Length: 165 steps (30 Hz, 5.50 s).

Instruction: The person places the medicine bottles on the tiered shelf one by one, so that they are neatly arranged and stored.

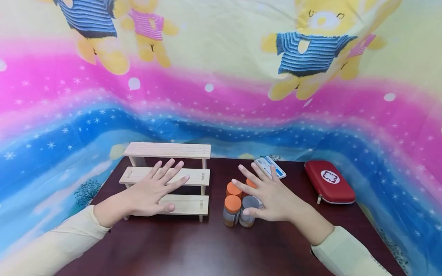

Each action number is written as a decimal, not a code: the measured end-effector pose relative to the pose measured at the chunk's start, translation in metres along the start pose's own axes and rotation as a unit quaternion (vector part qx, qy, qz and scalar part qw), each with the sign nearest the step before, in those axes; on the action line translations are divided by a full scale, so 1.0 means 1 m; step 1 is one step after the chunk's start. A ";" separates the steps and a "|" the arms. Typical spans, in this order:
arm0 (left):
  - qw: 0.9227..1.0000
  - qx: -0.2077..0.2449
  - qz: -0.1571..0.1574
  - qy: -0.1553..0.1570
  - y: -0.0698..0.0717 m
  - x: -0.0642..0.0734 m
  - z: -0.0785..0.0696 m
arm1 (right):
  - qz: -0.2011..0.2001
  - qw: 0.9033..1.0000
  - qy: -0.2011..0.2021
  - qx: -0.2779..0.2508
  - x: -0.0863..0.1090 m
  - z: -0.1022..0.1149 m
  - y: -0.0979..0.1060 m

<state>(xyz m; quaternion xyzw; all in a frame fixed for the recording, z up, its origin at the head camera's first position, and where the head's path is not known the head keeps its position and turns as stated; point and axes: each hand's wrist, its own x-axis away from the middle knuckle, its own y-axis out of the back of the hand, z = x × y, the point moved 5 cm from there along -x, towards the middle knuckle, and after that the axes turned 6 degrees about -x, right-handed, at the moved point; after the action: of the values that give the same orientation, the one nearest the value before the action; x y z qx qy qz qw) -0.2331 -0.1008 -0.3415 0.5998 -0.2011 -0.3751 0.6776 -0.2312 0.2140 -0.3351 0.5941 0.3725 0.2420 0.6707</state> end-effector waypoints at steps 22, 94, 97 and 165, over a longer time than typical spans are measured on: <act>0.994 0.067 -0.064 0.066 -0.004 0.037 0.037 | 0.032 0.991 -0.130 -0.015 0.021 -0.038 -0.010; 0.649 0.581 0.015 0.491 -0.147 0.141 0.117 | 0.043 0.989 -0.106 -0.094 0.013 -0.029 -0.066; 0.645 0.586 0.012 0.490 -0.148 0.141 0.117 | 0.050 0.988 -0.105 -0.100 0.014 -0.029 -0.066; 0.559 0.681 0.015 0.473 -0.166 0.135 0.118 | -0.007 0.985 -0.074 -0.155 -0.143 -0.050 0.060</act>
<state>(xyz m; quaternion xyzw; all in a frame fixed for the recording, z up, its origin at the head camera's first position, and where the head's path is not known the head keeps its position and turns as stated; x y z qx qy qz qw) -0.2769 -0.2796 -0.5020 0.9710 -0.0563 0.2214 0.0706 -0.3503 0.1457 -0.2465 0.4966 0.2842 0.2476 0.7819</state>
